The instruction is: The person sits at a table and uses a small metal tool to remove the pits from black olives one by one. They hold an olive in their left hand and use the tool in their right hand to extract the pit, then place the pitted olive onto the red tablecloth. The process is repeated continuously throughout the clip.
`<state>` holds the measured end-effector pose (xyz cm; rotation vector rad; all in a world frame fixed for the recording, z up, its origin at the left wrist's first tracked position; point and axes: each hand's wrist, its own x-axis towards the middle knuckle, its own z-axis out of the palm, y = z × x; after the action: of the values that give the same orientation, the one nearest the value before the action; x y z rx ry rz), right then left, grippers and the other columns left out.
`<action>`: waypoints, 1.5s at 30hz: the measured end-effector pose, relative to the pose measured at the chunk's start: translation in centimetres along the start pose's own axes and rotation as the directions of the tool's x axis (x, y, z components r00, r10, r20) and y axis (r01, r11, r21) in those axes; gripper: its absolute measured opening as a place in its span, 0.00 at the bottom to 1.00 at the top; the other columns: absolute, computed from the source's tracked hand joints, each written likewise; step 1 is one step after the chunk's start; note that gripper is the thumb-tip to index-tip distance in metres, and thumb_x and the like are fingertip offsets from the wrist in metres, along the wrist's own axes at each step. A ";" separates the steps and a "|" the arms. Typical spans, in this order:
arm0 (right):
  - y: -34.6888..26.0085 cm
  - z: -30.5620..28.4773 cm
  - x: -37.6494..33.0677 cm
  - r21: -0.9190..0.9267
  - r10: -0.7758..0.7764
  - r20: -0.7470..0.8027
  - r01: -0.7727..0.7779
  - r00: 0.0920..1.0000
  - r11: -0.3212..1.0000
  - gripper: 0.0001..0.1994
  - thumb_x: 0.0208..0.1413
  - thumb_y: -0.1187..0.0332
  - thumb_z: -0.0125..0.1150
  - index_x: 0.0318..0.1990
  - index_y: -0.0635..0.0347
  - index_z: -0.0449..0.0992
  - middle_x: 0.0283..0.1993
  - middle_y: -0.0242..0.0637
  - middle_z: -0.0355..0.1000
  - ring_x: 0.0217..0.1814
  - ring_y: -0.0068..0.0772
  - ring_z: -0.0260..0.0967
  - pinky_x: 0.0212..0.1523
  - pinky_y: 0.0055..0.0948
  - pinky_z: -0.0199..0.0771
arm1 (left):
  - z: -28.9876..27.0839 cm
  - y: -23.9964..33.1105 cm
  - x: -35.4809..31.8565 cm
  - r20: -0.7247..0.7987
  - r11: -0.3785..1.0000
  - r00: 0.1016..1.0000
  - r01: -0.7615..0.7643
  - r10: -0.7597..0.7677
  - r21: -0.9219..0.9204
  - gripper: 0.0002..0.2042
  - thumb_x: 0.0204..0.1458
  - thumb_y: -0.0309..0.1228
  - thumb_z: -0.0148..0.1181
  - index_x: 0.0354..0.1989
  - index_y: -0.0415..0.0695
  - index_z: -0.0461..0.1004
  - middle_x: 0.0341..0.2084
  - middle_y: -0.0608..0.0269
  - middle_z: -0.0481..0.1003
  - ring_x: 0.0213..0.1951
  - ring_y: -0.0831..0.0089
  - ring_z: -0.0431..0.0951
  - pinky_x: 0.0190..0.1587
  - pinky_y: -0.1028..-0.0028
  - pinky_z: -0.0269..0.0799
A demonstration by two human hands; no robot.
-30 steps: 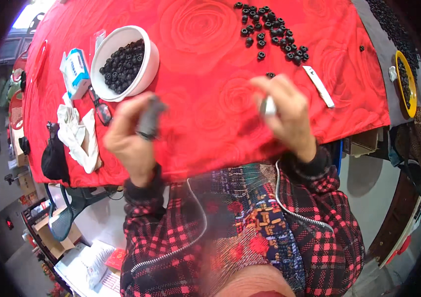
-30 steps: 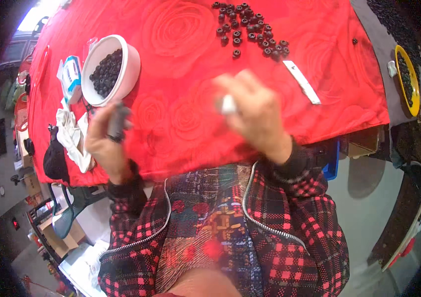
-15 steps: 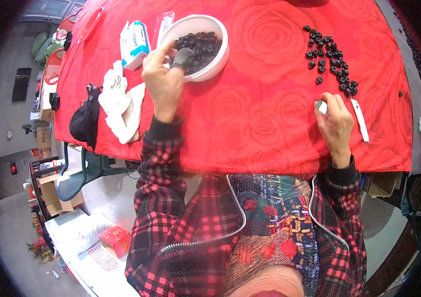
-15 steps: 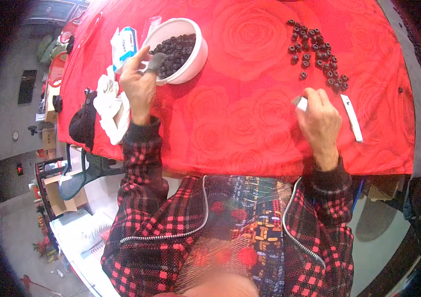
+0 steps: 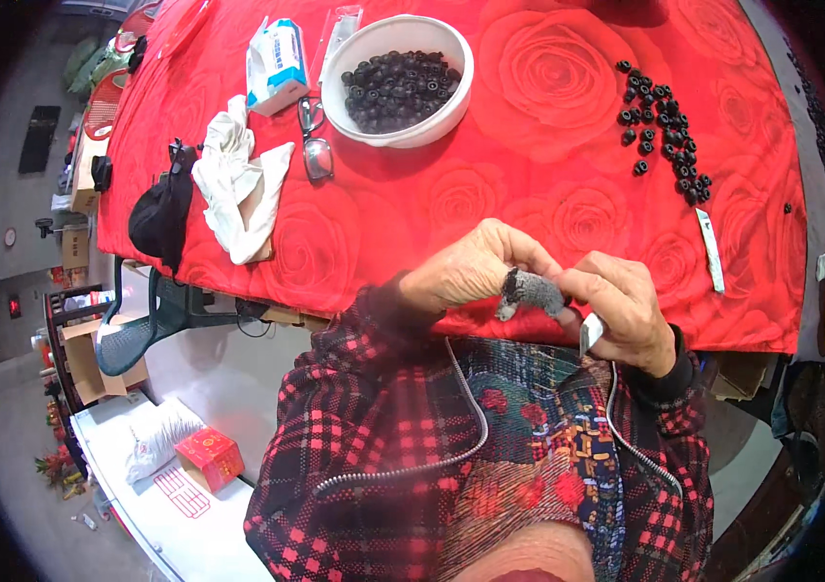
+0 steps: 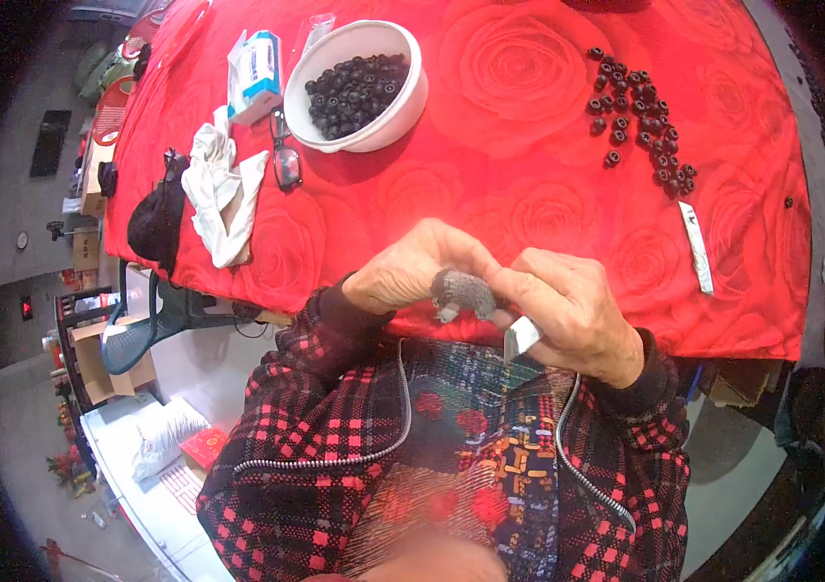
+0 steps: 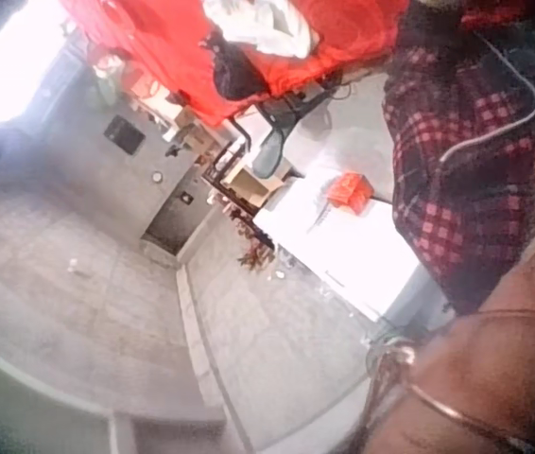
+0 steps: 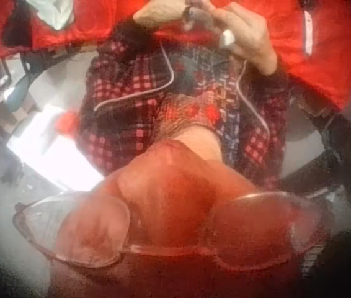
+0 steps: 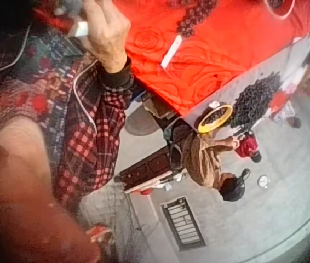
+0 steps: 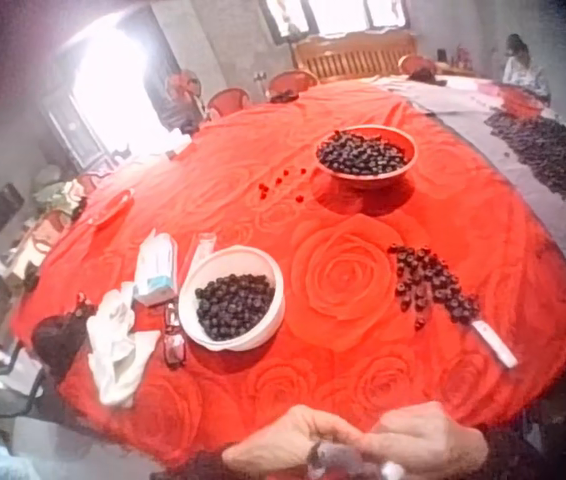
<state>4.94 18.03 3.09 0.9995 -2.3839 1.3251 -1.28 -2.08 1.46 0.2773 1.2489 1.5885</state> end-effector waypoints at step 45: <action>-0.1 0.2 -2.6 0.245 0.530 -0.136 -0.490 0.837 0.837 0.10 0.56 0.69 0.55 0.41 0.66 0.71 0.32 0.41 0.69 0.31 0.35 0.69 0.32 0.29 0.68 | 3.3 -1.8 -0.4 -0.264 0.962 0.930 -0.272 0.255 -0.033 0.14 0.52 0.28 0.59 0.45 0.35 0.73 0.32 0.61 0.77 0.27 0.78 0.75 0.27 0.80 0.71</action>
<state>6.95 18.99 1.78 0.2289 -2.4872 1.7765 2.19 -0.72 1.59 0.2052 1.3955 1.9445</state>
